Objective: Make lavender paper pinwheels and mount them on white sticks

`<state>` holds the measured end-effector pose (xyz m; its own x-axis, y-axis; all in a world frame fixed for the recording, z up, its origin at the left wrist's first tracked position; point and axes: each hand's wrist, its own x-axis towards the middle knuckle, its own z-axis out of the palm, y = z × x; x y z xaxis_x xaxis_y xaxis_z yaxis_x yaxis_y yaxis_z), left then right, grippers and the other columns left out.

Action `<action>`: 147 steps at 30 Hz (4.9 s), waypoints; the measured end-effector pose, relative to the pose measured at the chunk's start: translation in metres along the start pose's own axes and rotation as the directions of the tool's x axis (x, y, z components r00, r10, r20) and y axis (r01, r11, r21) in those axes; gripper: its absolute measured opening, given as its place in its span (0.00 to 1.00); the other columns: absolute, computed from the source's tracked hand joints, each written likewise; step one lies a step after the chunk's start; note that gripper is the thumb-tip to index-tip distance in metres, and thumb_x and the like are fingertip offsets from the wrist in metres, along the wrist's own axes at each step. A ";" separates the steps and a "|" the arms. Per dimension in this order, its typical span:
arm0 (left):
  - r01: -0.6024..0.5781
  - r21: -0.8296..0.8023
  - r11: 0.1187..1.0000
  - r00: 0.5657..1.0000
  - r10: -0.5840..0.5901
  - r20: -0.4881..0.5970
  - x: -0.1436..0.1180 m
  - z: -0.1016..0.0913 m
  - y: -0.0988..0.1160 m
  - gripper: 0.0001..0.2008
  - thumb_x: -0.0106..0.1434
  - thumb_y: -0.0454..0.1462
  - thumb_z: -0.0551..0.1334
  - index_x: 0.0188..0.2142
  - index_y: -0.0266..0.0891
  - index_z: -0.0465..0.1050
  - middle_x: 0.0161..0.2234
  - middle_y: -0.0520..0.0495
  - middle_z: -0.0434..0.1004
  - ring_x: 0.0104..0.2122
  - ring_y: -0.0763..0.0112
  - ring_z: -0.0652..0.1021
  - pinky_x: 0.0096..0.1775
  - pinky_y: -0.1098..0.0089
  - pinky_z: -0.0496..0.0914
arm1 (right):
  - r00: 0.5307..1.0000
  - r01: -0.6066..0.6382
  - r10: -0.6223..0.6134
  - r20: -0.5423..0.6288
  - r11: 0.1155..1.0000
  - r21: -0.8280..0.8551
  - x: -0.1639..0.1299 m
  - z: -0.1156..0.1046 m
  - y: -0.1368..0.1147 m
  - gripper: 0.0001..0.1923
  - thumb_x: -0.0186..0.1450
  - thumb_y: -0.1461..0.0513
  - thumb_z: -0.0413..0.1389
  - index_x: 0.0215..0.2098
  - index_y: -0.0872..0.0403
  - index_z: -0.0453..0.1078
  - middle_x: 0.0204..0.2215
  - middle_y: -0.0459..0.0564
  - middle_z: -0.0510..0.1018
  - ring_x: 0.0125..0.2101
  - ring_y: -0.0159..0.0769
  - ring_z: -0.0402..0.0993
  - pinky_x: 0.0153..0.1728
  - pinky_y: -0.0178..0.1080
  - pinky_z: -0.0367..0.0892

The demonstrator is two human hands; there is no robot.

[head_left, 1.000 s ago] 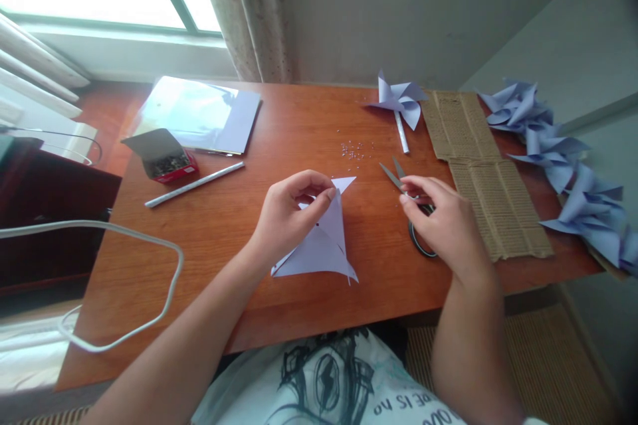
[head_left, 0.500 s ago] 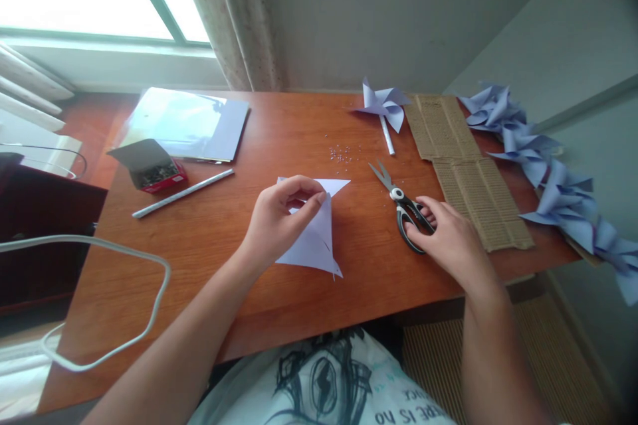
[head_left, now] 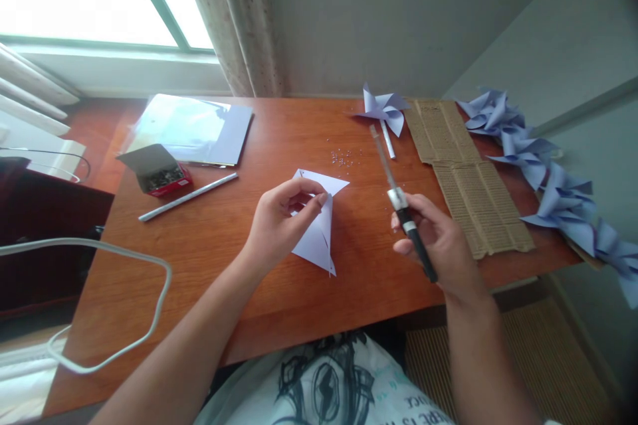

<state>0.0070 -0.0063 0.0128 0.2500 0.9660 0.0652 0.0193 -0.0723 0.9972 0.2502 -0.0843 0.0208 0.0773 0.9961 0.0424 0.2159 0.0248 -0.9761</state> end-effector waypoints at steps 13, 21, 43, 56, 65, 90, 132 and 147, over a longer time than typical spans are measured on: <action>-0.080 -0.085 0.993 0.995 0.085 0.057 -0.001 0.000 0.000 0.02 0.64 0.32 0.66 0.37 0.38 0.78 0.30 0.50 0.80 0.27 0.76 0.77 0.30 0.75 0.70 | 0.968 0.248 -0.210 0.138 0.893 -0.376 0.013 0.022 0.006 0.32 0.59 0.56 0.70 0.60 0.47 0.70 0.45 0.51 0.72 0.45 0.41 0.76 0.48 0.43 0.75; -0.099 -0.093 0.991 0.992 0.105 0.063 -0.002 0.000 0.001 0.01 0.63 0.32 0.67 0.36 0.38 0.78 0.31 0.49 0.80 0.27 0.75 0.77 0.30 0.75 0.71 | 0.959 0.282 -0.248 0.134 0.862 -0.422 0.012 0.021 0.005 0.32 0.60 0.57 0.69 0.61 0.48 0.69 0.46 0.51 0.72 0.46 0.41 0.76 0.50 0.44 0.75; -0.090 -0.036 0.995 0.994 0.092 0.061 -0.002 0.000 0.004 0.04 0.62 0.30 0.65 0.35 0.37 0.78 0.29 0.49 0.80 0.27 0.74 0.77 0.30 0.73 0.71 | 0.940 0.340 -0.298 0.166 0.786 -0.517 0.011 0.018 -0.002 0.32 0.61 0.58 0.69 0.62 0.49 0.68 0.46 0.52 0.71 0.46 0.43 0.75 0.50 0.46 0.74; -0.076 -0.024 0.997 0.995 0.077 0.061 -0.001 0.000 0.002 0.01 0.62 0.32 0.66 0.34 0.37 0.79 0.29 0.48 0.80 0.28 0.72 0.77 0.32 0.71 0.71 | 0.947 0.322 -0.279 0.161 0.812 -0.487 0.012 0.017 0.004 0.29 0.62 0.59 0.68 0.60 0.47 0.69 0.45 0.51 0.72 0.46 0.42 0.75 0.50 0.45 0.74; -0.037 0.047 0.998 0.998 0.035 0.049 -0.001 0.000 -0.001 0.05 0.63 0.39 0.68 0.34 0.39 0.77 0.29 0.47 0.78 0.28 0.70 0.76 0.32 0.70 0.72 | 0.985 0.172 -0.146 0.096 0.909 -0.380 0.017 0.021 0.000 0.26 0.61 0.53 0.68 0.56 0.47 0.73 0.42 0.50 0.73 0.40 0.39 0.76 0.44 0.43 0.75; 0.005 0.011 1.000 1.000 -0.004 -0.025 0.001 -0.005 -0.007 0.09 0.65 0.42 0.66 0.34 0.39 0.74 0.31 0.46 0.81 0.31 0.68 0.80 0.34 0.69 0.74 | 0.971 -0.238 0.239 -0.004 0.970 0.053 0.036 -0.021 0.017 0.29 0.57 0.50 0.69 0.54 0.50 0.74 0.44 0.51 0.80 0.41 0.38 0.78 0.45 0.44 0.77; -0.031 0.152 0.988 0.998 0.037 -0.040 0.003 -0.005 -0.010 0.08 0.63 0.42 0.68 0.32 0.38 0.78 0.28 0.48 0.78 0.28 0.71 0.75 0.30 0.71 0.69 | 0.999 0.035 -0.037 0.019 0.521 -0.853 0.014 -0.061 0.034 0.23 0.64 0.58 0.61 0.57 0.50 0.71 0.50 0.56 0.78 0.47 0.51 0.78 0.50 0.50 0.72; 0.059 -0.087 0.994 0.991 -0.069 -0.116 0.008 -0.010 -0.008 0.11 0.55 0.41 0.74 0.30 0.37 0.79 0.28 0.49 0.78 0.28 0.72 0.73 0.30 0.74 0.66 | 0.928 0.201 -0.141 0.345 0.969 -0.146 0.079 0.075 -0.021 0.04 0.67 0.60 0.61 0.36 0.53 0.77 0.34 0.47 0.82 0.35 0.36 0.78 0.37 0.37 0.72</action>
<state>-0.0012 0.0045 0.0058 0.1346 0.9909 0.0002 -0.0499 0.0066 0.9987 0.1788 -0.0002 0.0284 -0.2945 0.9500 0.1035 0.3667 0.2123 -0.9058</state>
